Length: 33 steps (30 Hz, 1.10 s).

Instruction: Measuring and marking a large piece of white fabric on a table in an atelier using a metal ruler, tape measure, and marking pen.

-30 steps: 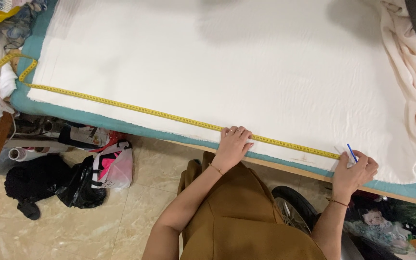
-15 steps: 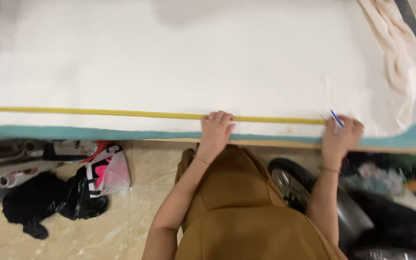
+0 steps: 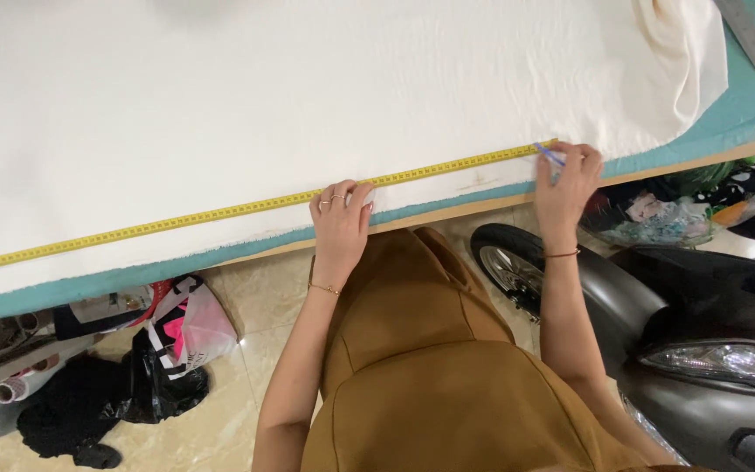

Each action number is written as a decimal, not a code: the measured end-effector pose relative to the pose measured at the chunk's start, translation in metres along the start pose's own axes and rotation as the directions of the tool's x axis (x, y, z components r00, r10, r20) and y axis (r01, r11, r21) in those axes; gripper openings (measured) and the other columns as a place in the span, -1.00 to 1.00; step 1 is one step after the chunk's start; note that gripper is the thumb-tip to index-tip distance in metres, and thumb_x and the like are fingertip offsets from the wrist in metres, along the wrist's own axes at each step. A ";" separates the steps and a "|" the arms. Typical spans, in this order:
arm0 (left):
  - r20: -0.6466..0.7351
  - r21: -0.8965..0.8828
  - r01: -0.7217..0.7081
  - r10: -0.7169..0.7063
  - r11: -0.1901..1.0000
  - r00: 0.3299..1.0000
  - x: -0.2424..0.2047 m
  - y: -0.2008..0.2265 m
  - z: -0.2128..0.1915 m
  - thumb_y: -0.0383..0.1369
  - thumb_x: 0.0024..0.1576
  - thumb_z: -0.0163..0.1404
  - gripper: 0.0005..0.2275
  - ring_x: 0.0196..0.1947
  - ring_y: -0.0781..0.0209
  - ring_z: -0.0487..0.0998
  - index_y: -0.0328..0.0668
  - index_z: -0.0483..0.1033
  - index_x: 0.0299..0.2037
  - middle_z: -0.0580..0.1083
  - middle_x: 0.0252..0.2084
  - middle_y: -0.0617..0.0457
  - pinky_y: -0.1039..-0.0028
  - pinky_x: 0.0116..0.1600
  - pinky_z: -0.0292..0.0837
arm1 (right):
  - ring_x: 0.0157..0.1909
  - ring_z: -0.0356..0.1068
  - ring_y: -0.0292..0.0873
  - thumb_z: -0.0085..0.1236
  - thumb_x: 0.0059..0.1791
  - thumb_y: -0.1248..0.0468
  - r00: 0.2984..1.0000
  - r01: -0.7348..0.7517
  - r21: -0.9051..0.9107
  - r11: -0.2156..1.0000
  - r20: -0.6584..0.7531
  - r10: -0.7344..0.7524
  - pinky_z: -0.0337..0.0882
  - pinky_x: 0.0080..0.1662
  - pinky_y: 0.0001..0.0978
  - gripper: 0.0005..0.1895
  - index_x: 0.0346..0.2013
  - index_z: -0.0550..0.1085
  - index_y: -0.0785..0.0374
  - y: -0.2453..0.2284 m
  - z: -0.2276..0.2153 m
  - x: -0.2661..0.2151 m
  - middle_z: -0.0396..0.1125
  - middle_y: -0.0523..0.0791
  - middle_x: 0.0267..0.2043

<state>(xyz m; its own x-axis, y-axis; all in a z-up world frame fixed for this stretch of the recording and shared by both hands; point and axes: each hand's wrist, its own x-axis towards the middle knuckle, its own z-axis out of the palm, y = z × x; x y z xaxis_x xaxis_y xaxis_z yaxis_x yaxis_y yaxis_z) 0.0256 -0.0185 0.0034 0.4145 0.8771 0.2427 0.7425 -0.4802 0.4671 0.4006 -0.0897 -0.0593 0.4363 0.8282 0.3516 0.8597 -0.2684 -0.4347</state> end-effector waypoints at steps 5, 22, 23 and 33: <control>-0.016 -0.029 -0.005 0.005 1.000 1.000 0.000 -0.001 -0.004 -0.39 0.23 0.08 -0.76 0.13 0.07 0.37 -0.05 0.51 0.09 0.40 0.06 0.09 0.11 0.31 0.15 | 0.16 0.15 0.02 0.28 0.12 0.30 0.996 0.078 0.035 0.996 0.050 -0.080 0.20 0.19 -0.09 -0.72 0.10 0.48 0.25 -0.069 -0.014 -0.009 0.16 0.00 0.13; 0.007 -0.016 -0.006 0.006 1.000 1.000 0.001 0.000 0.002 -0.37 0.24 0.09 -0.78 0.16 0.01 0.37 -0.07 0.53 0.08 0.41 0.08 0.06 0.11 0.33 0.13 | 0.07 0.14 0.01 0.30 0.09 0.27 0.996 0.060 -0.059 0.996 0.067 -0.056 0.18 0.11 -0.12 -0.62 0.21 0.51 0.21 -0.029 -0.008 -0.003 0.18 0.01 0.06; 0.009 -0.016 -0.003 0.003 1.000 1.000 0.001 0.001 0.002 -0.36 0.23 0.10 -0.78 0.15 0.01 0.37 -0.07 0.53 0.08 0.40 0.08 0.06 0.10 0.33 0.13 | 0.08 0.14 0.00 0.30 0.10 0.26 0.998 0.039 -0.084 0.996 0.047 -0.035 0.18 0.11 -0.13 -0.62 0.21 0.51 0.20 -0.017 -0.007 -0.001 0.18 0.01 0.07; 0.014 0.001 0.016 -0.016 1.000 1.000 -0.007 -0.016 0.026 -0.31 0.22 0.09 -0.74 0.17 0.02 0.37 -0.06 0.52 0.10 0.42 0.09 0.07 0.06 0.33 0.14 | 0.19 0.14 0.06 0.26 0.16 0.23 1.000 -0.011 -0.092 0.996 -0.010 0.011 0.17 0.21 -0.01 -0.61 0.27 0.44 0.18 0.000 -0.016 0.014 0.17 0.05 0.13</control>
<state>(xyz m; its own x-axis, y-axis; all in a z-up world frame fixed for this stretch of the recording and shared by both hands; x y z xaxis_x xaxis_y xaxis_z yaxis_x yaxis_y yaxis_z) 0.0246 -0.0175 -0.0273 0.4104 0.8842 0.2233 0.7493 -0.4665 0.4701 0.4111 -0.0861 -0.0415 0.4481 0.8204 0.3553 0.8754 -0.3219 -0.3608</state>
